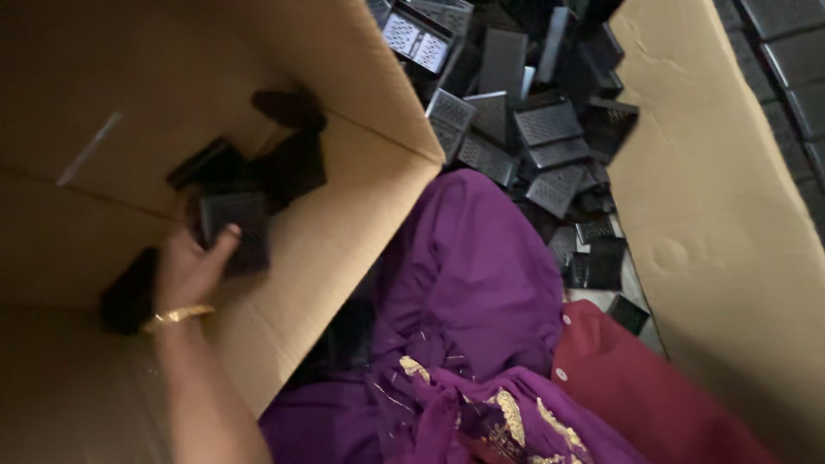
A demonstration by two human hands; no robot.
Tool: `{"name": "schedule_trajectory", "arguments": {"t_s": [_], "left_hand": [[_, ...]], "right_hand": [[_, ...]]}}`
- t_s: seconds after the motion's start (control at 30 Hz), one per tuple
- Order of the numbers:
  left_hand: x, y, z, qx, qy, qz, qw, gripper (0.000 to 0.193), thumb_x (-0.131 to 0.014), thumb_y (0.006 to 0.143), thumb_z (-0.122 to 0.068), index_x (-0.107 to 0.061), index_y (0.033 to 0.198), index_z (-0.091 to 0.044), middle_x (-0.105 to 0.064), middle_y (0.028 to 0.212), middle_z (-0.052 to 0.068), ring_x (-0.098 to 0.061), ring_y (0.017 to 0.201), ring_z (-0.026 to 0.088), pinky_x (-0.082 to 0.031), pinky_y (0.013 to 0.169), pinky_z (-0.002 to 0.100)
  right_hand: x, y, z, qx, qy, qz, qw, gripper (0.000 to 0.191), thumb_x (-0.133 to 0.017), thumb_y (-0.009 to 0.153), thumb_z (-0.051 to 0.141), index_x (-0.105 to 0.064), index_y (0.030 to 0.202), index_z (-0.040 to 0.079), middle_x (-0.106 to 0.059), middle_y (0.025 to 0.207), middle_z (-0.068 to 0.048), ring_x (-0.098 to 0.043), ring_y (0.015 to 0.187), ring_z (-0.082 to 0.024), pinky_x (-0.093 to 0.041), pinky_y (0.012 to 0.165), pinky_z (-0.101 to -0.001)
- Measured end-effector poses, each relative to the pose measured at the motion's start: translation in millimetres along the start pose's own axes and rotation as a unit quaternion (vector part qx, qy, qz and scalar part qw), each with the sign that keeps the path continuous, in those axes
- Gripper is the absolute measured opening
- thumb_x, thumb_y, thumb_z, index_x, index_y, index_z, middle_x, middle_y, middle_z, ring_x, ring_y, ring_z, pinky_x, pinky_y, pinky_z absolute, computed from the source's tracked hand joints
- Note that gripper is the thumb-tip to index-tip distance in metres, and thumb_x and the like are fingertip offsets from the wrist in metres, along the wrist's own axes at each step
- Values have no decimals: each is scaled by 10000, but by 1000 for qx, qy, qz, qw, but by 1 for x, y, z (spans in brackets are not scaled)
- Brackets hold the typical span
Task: The person sits on the floor and repeatedly picks up small black plastic graters from a large pile, inspects them, and places them into a cardboard box. The person then transfers the sorted graters from one box to another, arranging them in rows. Finally, the person picks up a small cup containing a brown powder and holds it.
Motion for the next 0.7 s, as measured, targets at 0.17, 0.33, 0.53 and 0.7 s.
{"name": "schedule_trajectory", "arguments": {"t_s": [0.17, 0.33, 0.53, 0.7], "left_hand": [[24, 74, 69, 33, 95, 21, 995, 695, -687, 923, -269, -438, 1522, -21, -623, 1358, 144, -585, 1253, 277, -446, 1069, 391], [3, 92, 102, 44, 83, 74, 993, 699, -705, 900, -310, -470, 1496, -29, -637, 1359, 144, -597, 1262, 274, -460, 1074, 396], [-12, 70, 81, -9, -22, 72, 997, 708, -727, 873, -360, -508, 1465, -39, -652, 1360, 145, -612, 1272, 269, -477, 1079, 401], [-61, 7, 40, -20, -22, 18, 999, 736, -770, 859, -368, -476, 1457, -56, -659, 1343, 153, -639, 1260, 270, -511, 1077, 425]], "right_hand": [[46, -69, 43, 112, -210, -43, 970, 477, -603, 933, 450, -684, 1379, 303, -829, 1043, -45, -797, 930, -201, -628, 849, -372], [47, -117, 153, 375, -209, -7, 903, 527, -657, 883, 522, -675, 1387, 371, -840, 1002, 0, -805, 907, -160, -645, 839, -333], [-28, -105, 299, 731, -103, -45, 673, 462, -601, 940, 344, -617, 1285, 37, -711, 1185, -177, -675, 1114, -349, -525, 953, -449], [-82, -80, 369, 752, 49, -19, 657, 779, -653, 932, 448, -430, 1526, -4, -558, 1418, -290, -582, 1277, -427, -487, 1067, -455]]}}
Point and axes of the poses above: each hand's wrist, its own y-axis towards the middle knuckle, its own x-axis out of the back of the hand, z = x × y, the point moved 1 cm from there along y, towards the middle knuckle
